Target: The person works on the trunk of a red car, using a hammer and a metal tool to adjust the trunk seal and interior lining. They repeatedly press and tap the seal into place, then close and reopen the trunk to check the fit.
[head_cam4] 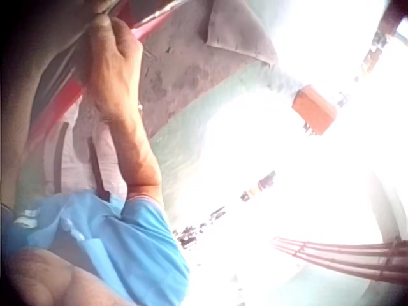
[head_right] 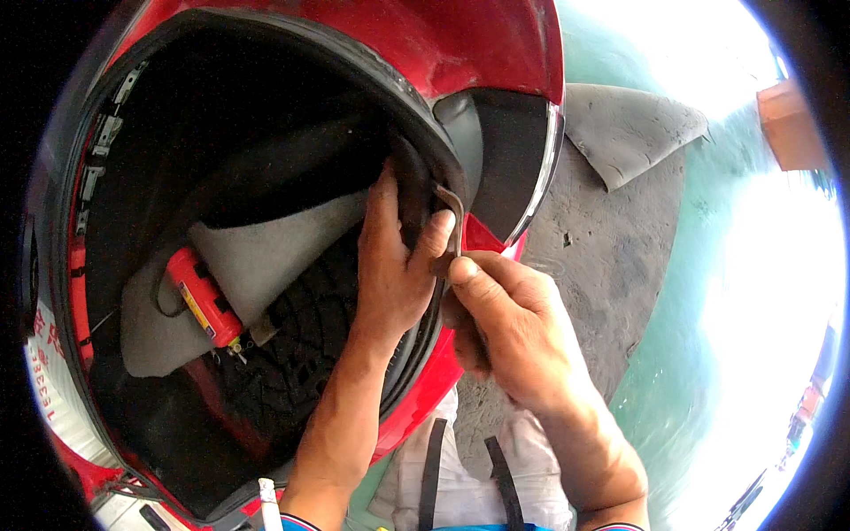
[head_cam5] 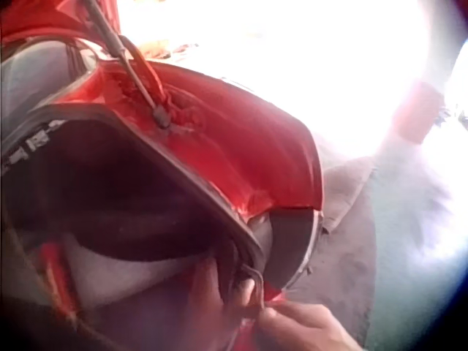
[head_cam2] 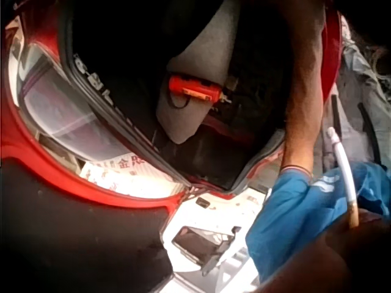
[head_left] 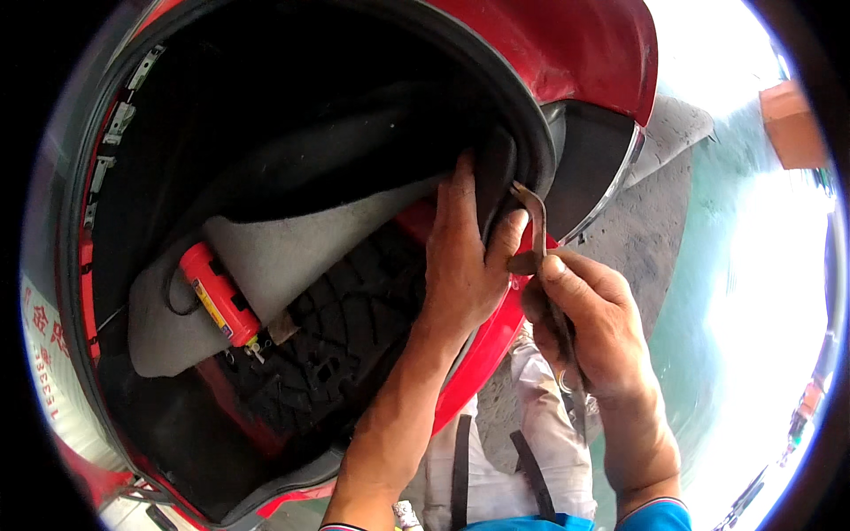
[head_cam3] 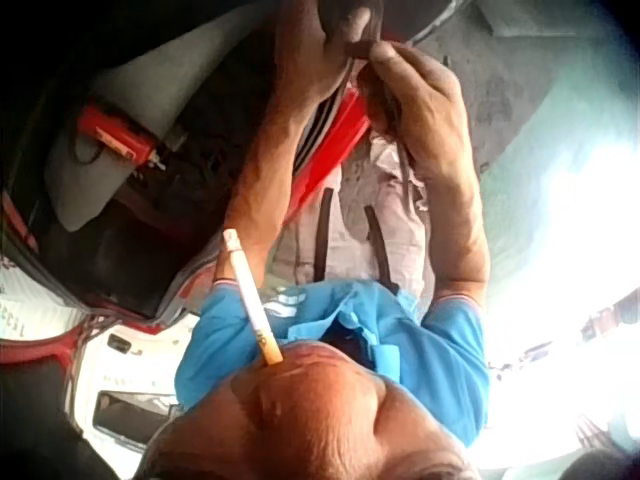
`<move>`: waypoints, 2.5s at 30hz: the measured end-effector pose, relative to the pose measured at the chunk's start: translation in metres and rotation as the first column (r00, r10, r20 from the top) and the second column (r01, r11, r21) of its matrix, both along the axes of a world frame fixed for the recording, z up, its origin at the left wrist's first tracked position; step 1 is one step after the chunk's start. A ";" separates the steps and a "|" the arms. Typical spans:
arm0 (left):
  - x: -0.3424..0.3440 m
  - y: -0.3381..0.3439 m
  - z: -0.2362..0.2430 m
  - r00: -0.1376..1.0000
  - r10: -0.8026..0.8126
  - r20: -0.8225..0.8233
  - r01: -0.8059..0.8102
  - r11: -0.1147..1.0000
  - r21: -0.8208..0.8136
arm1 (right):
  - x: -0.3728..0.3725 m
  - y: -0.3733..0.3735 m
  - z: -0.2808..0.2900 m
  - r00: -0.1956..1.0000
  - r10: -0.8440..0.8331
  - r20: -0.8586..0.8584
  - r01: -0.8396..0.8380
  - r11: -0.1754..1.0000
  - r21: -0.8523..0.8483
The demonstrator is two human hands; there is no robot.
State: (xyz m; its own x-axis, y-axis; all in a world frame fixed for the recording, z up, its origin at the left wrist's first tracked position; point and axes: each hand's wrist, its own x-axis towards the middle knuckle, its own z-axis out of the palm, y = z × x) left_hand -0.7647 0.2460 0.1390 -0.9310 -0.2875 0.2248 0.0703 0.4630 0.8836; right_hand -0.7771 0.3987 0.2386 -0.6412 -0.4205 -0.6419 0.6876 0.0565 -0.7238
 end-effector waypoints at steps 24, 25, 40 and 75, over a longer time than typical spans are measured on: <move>-0.011 0.050 0.004 0.925 0.367 -0.095 -0.353 0.926 0.134 | -0.085 0.039 -0.005 0.531 0.726 -0.436 -0.579 0.687 0.439; -0.012 0.052 0.003 0.916 0.383 -0.118 -0.368 0.920 0.132 | -0.088 0.039 -0.004 0.516 0.742 -0.428 -0.592 0.670 0.448; -0.017 0.064 -0.014 0.807 0.562 -0.182 -0.502 0.814 0.293 | -0.086 0.035 -0.009 0.483 0.767 -0.422 -0.615 0.640 0.460; -0.047 0.097 -0.003 0.365 0.911 -0.191 -0.783 0.411 0.466 | -0.084 0.050 -0.038 0.107 0.636 -0.764 -0.545 0.680 0.490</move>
State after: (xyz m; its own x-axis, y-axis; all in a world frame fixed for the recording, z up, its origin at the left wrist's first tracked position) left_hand -0.8113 0.3429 0.1363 -0.0013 -0.9714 0.2376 0.1079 0.2361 0.9657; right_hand -0.8614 0.4484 0.2004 -0.3735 -0.9275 0.0144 -0.5588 0.2125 -0.8016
